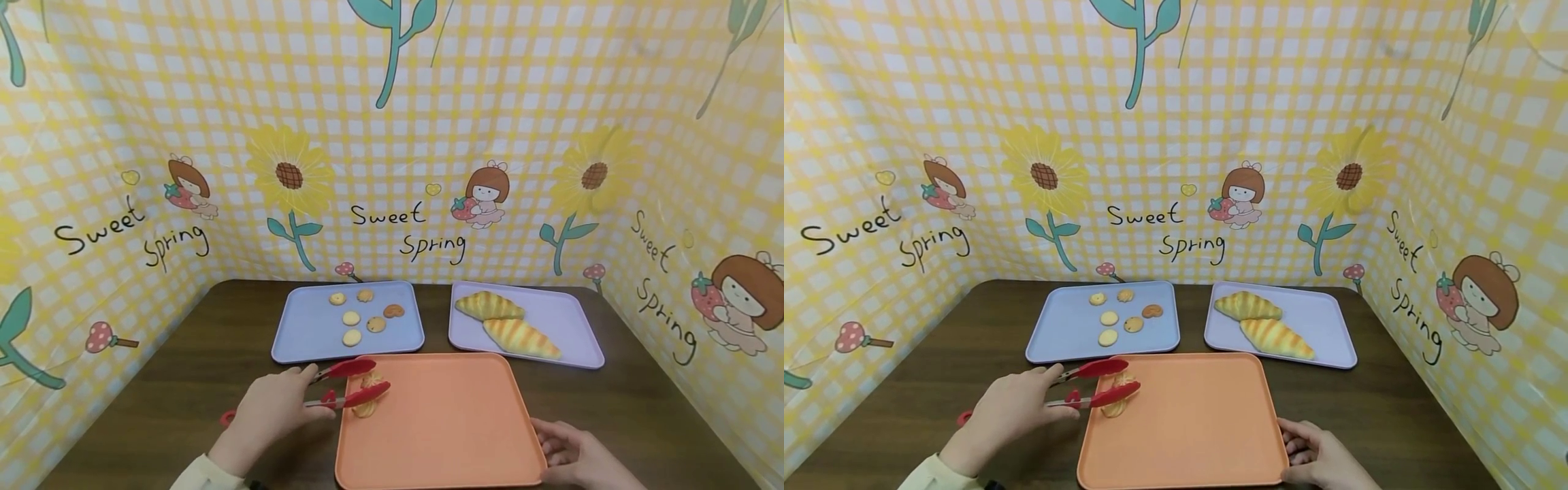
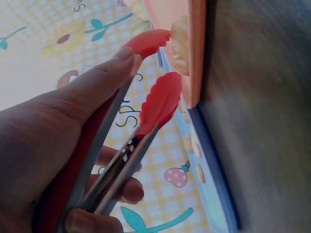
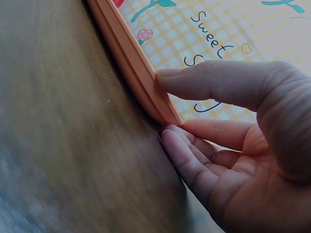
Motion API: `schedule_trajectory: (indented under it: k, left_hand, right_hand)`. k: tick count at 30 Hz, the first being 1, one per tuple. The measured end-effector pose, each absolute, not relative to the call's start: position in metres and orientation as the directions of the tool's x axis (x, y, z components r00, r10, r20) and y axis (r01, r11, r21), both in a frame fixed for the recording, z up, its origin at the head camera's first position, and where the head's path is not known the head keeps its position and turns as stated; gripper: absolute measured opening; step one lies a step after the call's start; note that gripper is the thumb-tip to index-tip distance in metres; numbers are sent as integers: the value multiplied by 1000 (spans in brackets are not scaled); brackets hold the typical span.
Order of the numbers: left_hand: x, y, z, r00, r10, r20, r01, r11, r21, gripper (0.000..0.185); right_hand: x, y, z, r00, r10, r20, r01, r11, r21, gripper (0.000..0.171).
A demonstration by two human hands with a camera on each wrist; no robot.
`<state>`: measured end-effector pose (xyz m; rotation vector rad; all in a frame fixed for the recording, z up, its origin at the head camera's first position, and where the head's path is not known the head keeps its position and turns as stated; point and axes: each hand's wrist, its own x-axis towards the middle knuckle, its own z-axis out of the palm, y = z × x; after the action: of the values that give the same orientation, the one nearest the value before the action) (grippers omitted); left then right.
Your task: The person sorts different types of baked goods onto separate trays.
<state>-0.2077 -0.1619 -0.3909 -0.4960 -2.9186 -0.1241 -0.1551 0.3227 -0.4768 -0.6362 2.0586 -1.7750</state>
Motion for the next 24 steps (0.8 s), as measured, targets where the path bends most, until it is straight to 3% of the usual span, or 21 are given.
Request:
schedule_trajectory:
  k: [12, 24]
  left_hand:
    - [-204, -149, -374, -956, 282, 79, 285, 958, 19, 66]
    - [-194, -150, -391, -932, 319, 175, 323, 946, -2, 64]
  right_hand:
    - [-157, 325, -477, -830, -556, 41, -116, 101, -988, 70]
    - [-155, 323, -478, -839, -542, 53, -151, 139, -979, 71]
